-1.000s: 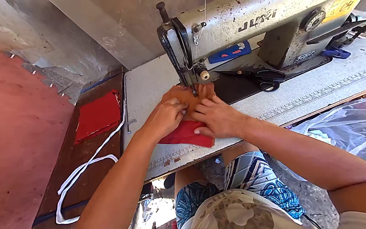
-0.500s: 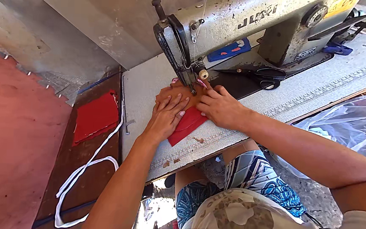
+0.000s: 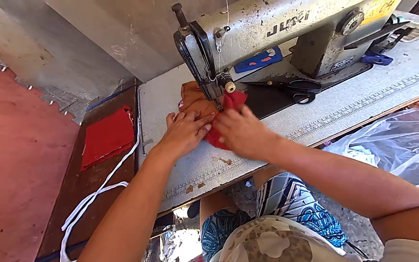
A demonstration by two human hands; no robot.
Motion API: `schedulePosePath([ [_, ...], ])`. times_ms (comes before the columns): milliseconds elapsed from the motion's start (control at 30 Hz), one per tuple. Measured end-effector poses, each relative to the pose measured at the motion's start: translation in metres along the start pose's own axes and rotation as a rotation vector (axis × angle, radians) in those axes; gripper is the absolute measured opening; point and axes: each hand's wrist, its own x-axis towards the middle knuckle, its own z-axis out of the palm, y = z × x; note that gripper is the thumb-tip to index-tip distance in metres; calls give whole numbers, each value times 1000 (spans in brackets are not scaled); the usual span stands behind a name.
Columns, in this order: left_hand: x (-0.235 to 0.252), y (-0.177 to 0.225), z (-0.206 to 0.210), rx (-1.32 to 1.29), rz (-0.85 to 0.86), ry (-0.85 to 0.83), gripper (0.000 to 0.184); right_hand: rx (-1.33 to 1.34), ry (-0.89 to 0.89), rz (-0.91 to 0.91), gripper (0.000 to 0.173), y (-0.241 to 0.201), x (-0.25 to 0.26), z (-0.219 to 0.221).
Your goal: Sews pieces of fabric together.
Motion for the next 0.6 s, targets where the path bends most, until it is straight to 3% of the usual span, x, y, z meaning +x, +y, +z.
schedulePosePath([
  [133, 14, -15, -13, -195, 87, -38, 41, 119, -227, -37, 47, -32, 8, 3],
  [233, 16, -20, -6, -290, 152, 1, 41, 93, -214, -18, 52, -29, 11, 3],
  [400, 6, -9, -3, -226, 145, 31, 38, 64, -172, 0, 39, -11, -2, -2],
  [600, 10, 10, -1, -205, 89, 40, 39, -35, -108, 40, 37, 18, -8, -4],
])
